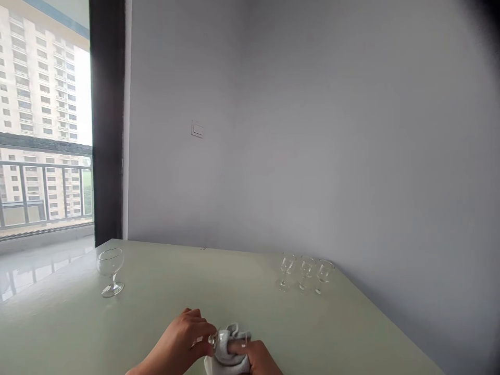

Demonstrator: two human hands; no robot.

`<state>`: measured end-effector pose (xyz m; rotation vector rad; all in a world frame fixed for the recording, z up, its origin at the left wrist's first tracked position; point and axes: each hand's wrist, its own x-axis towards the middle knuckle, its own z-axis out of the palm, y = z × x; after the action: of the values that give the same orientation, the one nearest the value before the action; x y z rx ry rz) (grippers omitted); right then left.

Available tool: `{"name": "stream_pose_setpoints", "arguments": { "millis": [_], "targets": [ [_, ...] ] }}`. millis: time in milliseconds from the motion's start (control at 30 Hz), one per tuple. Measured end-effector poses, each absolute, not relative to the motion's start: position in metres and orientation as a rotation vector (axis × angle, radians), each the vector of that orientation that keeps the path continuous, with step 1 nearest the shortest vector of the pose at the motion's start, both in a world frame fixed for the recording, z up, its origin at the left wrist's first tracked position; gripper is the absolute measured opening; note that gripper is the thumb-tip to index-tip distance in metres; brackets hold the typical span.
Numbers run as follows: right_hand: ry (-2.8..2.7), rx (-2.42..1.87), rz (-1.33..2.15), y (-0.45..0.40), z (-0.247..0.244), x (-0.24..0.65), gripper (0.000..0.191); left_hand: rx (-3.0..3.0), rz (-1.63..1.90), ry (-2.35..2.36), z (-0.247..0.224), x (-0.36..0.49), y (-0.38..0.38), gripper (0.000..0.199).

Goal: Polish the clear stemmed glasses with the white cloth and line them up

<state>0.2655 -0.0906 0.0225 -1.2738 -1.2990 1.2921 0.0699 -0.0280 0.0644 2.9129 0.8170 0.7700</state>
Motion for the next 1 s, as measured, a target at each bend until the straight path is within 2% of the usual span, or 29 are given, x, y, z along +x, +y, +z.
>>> {"name": "stream_pose_setpoints", "arguments": {
  "millis": [67,133,200,300,433,533,600,667,733,833,900,1000],
  "targets": [
    [-1.104,-1.180,1.407,-0.086,0.020,0.265,0.049,2.987,0.978,0.887,0.063,0.076,-0.032,0.003],
    [-0.839,-0.950,1.515,-0.082,0.017,0.261,0.045,3.070,1.224,0.926,0.061,0.080,-0.035,0.020],
    [-0.636,-0.732,1.575,-0.081,0.015,0.256,0.039,3.118,1.352,0.911,0.060,0.081,-0.036,0.027],
    [-0.653,-0.686,1.577,-0.085,0.015,0.251,0.042,3.199,1.269,0.839,0.062,0.076,-0.033,0.021],
    [-1.027,-1.039,1.402,-0.094,0.027,0.257,0.055,3.209,0.897,0.802,0.067,0.066,-0.027,0.013],
    [-1.454,-1.118,1.277,-0.098,0.044,0.264,0.036,3.039,0.615,0.811,0.069,0.063,-0.025,0.017],
    [-1.651,-1.074,1.226,-0.098,0.051,0.267,0.023,2.973,0.546,0.829,0.069,0.064,-0.025,0.021],
    [-1.515,-1.097,1.287,-0.097,0.051,0.267,0.026,3.004,0.674,0.876,0.068,0.067,-0.028,0.015],
    [-1.166,-1.053,1.421,-0.094,0.045,0.265,0.037,3.076,0.987,0.921,0.068,0.070,-0.033,0.008],
    [-0.789,-0.762,1.553,-0.090,0.036,0.259,0.041,3.165,1.365,0.856,0.070,0.072,-0.039,0.020],
    [-0.788,-0.693,1.562,-0.090,0.035,0.259,0.039,3.184,1.388,0.789,0.072,0.071,-0.039,0.019],
    [-1.033,-0.992,1.450,-0.097,0.043,0.266,0.039,3.082,1.148,0.802,0.072,0.068,-0.033,0.011]
  ]
}}
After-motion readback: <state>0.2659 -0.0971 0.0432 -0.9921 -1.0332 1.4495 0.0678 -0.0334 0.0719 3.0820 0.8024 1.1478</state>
